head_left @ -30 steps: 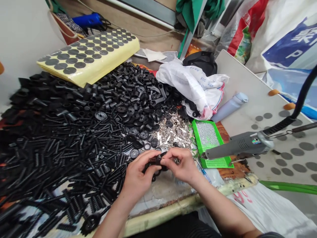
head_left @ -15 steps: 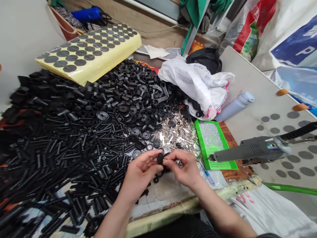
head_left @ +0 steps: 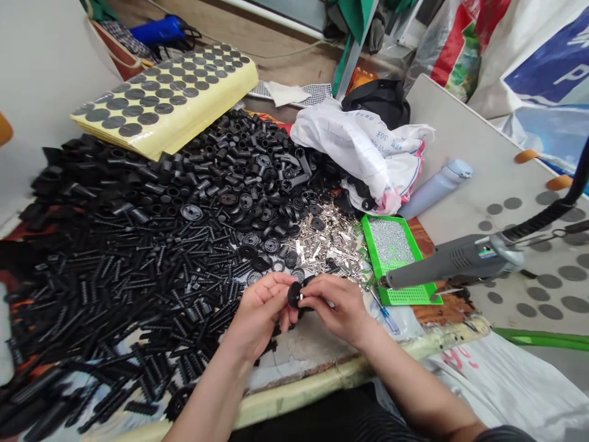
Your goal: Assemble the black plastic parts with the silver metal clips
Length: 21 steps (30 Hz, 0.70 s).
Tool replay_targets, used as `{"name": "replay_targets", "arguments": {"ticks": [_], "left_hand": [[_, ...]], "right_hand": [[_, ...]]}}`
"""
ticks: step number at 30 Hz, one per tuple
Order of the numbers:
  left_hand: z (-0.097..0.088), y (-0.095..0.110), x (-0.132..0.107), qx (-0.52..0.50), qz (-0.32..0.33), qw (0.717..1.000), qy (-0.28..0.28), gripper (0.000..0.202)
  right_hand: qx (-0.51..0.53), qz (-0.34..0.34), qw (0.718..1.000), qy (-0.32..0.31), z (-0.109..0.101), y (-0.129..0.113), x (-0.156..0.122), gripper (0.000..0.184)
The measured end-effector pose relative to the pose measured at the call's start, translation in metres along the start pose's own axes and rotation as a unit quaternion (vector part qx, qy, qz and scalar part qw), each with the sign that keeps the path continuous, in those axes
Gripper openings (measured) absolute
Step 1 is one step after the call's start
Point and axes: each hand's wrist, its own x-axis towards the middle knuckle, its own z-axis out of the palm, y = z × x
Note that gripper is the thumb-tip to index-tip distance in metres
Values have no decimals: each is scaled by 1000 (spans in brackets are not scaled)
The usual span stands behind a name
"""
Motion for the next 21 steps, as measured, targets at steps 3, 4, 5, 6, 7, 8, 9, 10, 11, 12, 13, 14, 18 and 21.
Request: {"name": "replay_targets", "arguments": {"ticks": [3, 4, 5, 6, 7, 8, 9, 10, 11, 12, 13, 14, 18, 21], "left_hand": [[-2, -1, 0, 12, -26, 1000, -9, 42], [-2, -2, 0, 21, -37, 999, -18, 42], [-3, -3, 0, 30, -46, 998, -29, 42], [-4, -3, 0, 38, -51, 997, -38, 42], [-5, -4, -1, 44, -49, 997, -44, 41], [-5, -5, -1, 47, -40, 997, -48, 41], [-5, -5, -1, 47, -28, 997, -49, 40], [-5, -6, -1, 45, -15, 998, -50, 39], [-5, -6, -1, 42, -4, 998, -53, 37], [-5, -6, -2, 38, 3, 998, -59, 35], [-5, -5, -2, 33, 6, 997, -68, 34], [-4, -4, -2, 26, 8, 997, -78, 32], [-1, -1, -4, 11, 27, 994, -106, 30], [1, -4, -4, 45, 32, 995, -84, 37]], "right_hand": [[21, -10, 1000, 3, -1, 2, -2, 12], [28, -12, 1000, 2, -1, 3, -3, 11], [32, -13, 999, 0, -2, 3, -4, 11], [34, -15, 999, -2, -3, 4, -4, 10], [34, -15, 999, -5, -4, 4, -4, 10], [36, -13, 999, -9, -5, 3, -5, 10], [41, -8, 999, -13, -6, 3, -5, 10], [53, 0, 999, -13, -6, 2, -5, 9], [68, 10, 998, -10, -6, 0, -5, 9], [83, 22, 996, -3, -6, -1, -5, 8], [94, 32, 995, 7, -6, -2, -5, 7], [99, 39, 994, 20, -6, -3, -6, 7], [77, 52, 994, 61, -7, -6, -8, 9], [71, 79, 992, 68, -7, -8, -10, 11]]}}
